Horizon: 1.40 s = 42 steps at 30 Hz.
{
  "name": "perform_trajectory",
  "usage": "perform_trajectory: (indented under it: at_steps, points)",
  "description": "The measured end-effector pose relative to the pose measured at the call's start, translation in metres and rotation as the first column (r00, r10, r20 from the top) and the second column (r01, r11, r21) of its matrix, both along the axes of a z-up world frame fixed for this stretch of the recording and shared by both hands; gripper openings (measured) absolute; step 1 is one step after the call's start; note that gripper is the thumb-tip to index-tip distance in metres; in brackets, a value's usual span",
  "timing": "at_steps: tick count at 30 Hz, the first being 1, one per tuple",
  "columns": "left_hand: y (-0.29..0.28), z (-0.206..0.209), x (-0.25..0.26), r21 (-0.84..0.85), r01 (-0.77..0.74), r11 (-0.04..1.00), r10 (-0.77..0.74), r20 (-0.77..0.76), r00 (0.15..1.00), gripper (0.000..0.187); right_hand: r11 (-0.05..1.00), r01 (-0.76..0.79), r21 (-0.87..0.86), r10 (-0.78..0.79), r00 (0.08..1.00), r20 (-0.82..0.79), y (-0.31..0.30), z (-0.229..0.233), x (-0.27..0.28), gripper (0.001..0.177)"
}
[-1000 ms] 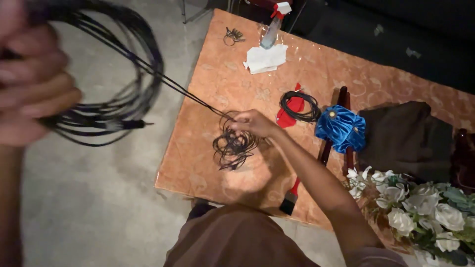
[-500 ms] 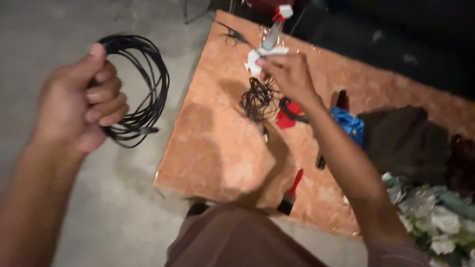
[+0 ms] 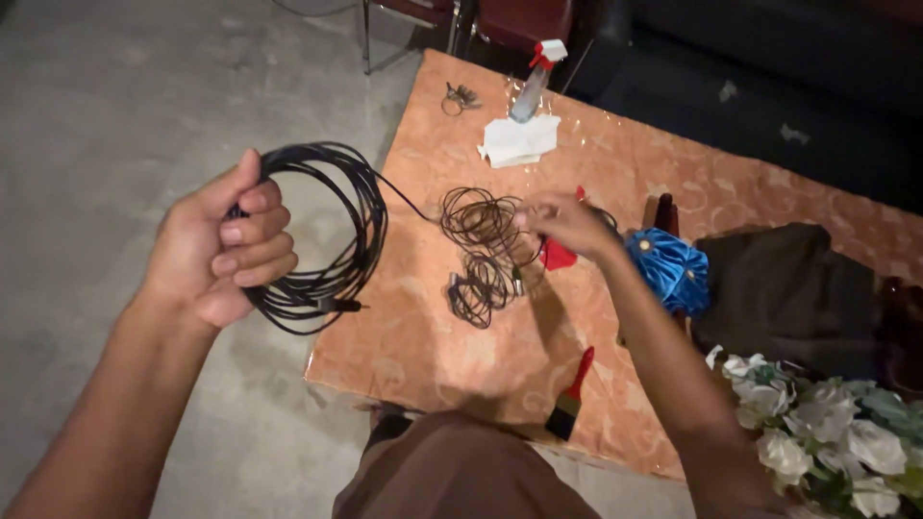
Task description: Organize and coil various black cables on a table.
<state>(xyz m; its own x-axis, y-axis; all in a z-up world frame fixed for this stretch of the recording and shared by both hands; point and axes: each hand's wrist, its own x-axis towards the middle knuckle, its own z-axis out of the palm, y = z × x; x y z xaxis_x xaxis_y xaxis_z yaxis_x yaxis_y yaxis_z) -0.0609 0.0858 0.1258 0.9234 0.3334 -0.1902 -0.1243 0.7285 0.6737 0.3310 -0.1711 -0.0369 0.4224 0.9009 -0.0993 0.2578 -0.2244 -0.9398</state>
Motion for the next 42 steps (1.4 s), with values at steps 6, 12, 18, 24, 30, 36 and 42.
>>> perform_trajectory:
  at_steps: [6, 12, 18, 24, 30, 36, 42]
  points:
    - [-0.012, 0.003, 0.017, -0.074, 0.150, 0.986, -0.155, -0.064, 0.986, 0.044, 0.980, -0.159, -0.121, 0.199, 0.829, 0.523, 0.035, 0.030, -0.075, 0.078]
    - [-0.021, 0.016, 0.023, -0.072, 0.315, 0.946, -0.323, -0.148, 0.935, 0.042, 0.839, -0.462, 0.286, 0.362, 0.868, 0.341, 0.087, -0.028, -0.126, 0.067]
    - [0.004, 0.028, -0.027, -0.140, 0.213, 0.967, -0.210, 0.037, 0.977, 0.045, 0.965, -0.097, 0.244, 0.210, 0.844, -0.494, 0.063, -0.048, -0.105, 0.032]
    - [-0.010, -0.057, -0.016, -0.325, -0.088, 0.942, 0.185, 0.283, 0.941, 0.045, 0.987, 0.021, 0.160, 0.016, 0.974, -0.226, 0.052, -0.072, -0.128, 0.029]
    - [-0.094, -0.179, 0.062, -0.461, -0.681, 0.569, 0.818, 0.230, 0.528, 0.056, 0.883, 0.451, 0.133, -0.270, 0.718, -0.641, 0.045, -0.003, -0.246, 0.028]
    - [-0.164, -0.237, 0.080, -0.666, -0.488, 0.564, 0.713, 0.095, 0.695, 0.048, 0.755, 0.655, -0.009, -0.304, 0.337, -0.891, 0.037, -0.014, -0.239, 0.013]
    - [-0.120, -0.219, 0.051, -0.460, -0.393, 0.796, 0.352, -0.177, 0.919, 0.016, 0.856, 0.504, 0.111, -0.303, 0.666, -0.682, 0.010, -0.038, -0.199, 0.016]
